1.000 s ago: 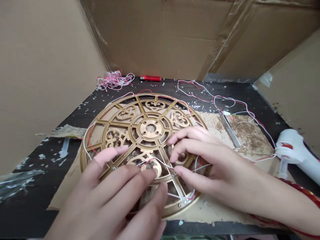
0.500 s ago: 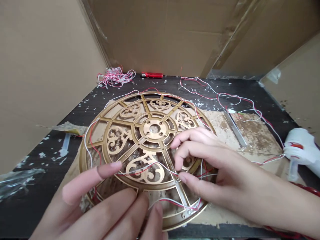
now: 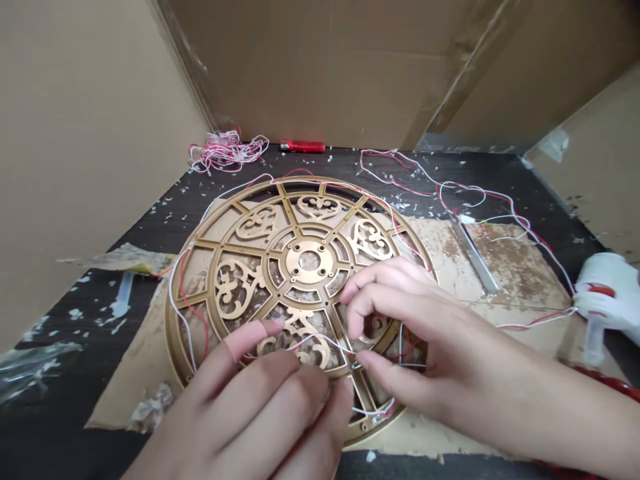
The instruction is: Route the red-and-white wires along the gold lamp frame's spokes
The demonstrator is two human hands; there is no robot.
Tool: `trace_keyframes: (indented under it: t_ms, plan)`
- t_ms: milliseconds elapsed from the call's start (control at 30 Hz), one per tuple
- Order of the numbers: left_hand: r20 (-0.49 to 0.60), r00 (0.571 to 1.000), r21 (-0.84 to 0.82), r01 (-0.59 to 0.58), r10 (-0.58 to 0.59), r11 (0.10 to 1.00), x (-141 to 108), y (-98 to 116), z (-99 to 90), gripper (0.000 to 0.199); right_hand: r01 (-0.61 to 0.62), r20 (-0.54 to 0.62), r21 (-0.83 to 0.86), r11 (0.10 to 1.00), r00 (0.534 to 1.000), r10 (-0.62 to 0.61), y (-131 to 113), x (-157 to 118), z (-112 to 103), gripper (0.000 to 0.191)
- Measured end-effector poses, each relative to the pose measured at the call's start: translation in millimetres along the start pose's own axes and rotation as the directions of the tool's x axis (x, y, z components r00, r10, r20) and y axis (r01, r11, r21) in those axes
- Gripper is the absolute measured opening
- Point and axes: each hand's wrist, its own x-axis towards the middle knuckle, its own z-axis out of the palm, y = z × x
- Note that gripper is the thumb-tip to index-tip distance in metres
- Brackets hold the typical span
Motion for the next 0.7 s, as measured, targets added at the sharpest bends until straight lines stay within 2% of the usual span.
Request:
trace_keyframes:
  t_ms: [167, 333, 433, 567, 700]
  plan:
    - [-0.043, 0.998, -0.012, 0.038, -0.038, 0.999, 7, -4, 6.6, 0.026, -0.005, 0.014, 0.030, 1.000, 1.000, 0.004, -1, -3, 0, 0.025]
    - [0.000, 1.000, -0.027, 0.009, -0.009, 1.000, 11, -2, 8.1, 0.027, -0.018, -0.044, 0.022, 1.000, 0.999, 0.019, 1, -4, 2, 0.025]
    - [0.050, 0.998, 0.011, 0.040, -0.040, 0.999, 12, 0, 6.7, 0.022, -0.018, -0.003, -0.038, 0.999, 1.000, 0.018, 1, -6, 0, 0.021]
    - [0.101, 0.994, 0.029, 0.033, -0.035, 0.999, 15, 3, 5.2, 0.023, 0.028, -0.092, -0.121, 0.992, 0.995, -0.039, -5, -6, -6, 0.020]
    - [0.109, 0.994, 0.029, 0.006, -0.009, 1.000, 14, 2, 3.4, 0.015, 0.083, -0.138, -0.349, 0.934, 0.981, -0.138, -14, -1, -14, 0.036]
